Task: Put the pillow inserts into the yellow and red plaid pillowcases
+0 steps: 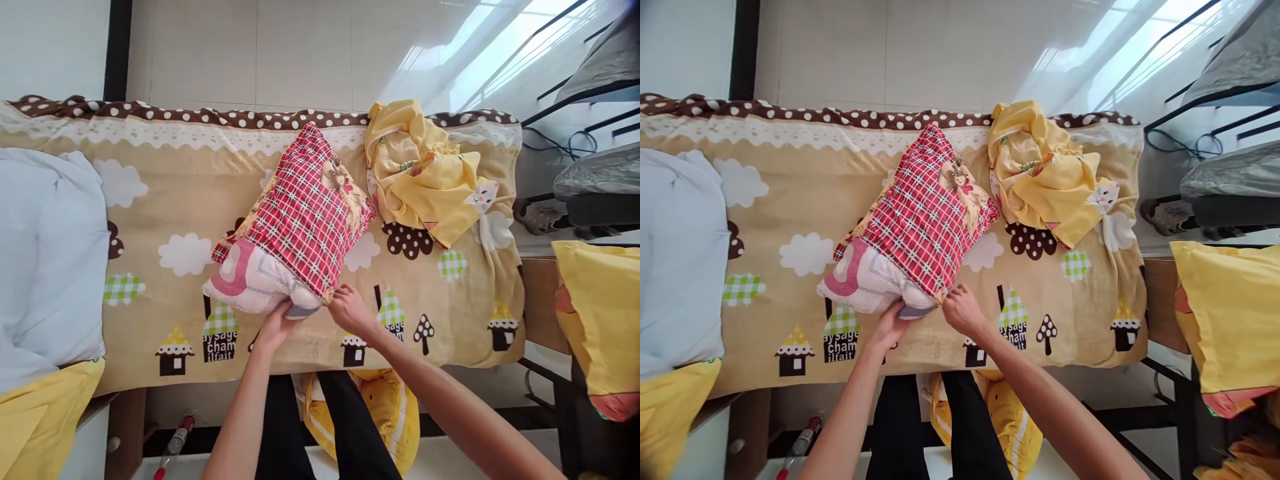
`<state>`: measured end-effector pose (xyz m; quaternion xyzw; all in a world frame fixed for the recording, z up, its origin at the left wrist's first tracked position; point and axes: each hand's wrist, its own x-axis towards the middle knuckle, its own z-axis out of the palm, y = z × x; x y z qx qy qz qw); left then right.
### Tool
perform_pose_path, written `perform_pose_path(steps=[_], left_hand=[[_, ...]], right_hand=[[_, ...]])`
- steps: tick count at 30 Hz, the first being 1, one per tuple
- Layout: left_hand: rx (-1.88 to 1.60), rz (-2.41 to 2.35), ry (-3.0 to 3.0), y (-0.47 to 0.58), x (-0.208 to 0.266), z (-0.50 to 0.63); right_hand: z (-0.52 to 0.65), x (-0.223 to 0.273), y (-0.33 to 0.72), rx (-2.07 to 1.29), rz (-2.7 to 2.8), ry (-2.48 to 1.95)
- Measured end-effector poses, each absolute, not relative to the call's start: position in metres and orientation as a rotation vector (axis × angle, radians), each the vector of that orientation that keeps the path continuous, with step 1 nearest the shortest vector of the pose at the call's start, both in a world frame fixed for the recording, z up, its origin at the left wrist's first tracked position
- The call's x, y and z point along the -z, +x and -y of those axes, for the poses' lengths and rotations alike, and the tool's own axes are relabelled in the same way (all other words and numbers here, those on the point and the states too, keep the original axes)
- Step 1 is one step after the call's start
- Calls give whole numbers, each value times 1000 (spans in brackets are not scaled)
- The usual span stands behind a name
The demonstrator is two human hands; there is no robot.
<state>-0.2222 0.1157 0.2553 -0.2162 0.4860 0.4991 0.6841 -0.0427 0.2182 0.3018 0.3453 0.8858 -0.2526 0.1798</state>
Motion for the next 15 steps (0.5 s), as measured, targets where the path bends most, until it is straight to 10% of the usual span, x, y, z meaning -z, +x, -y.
perform_pose_path(steps=[10, 15], left_hand=[[-1251, -1223, -329, -261, -265, -83], [-1249, -1496, -195, -227, -260, -111]], right_hand=[[-216, -301, 4, 277, -2411, 1706], [-236, -303, -95, 435, -2863, 1193]])
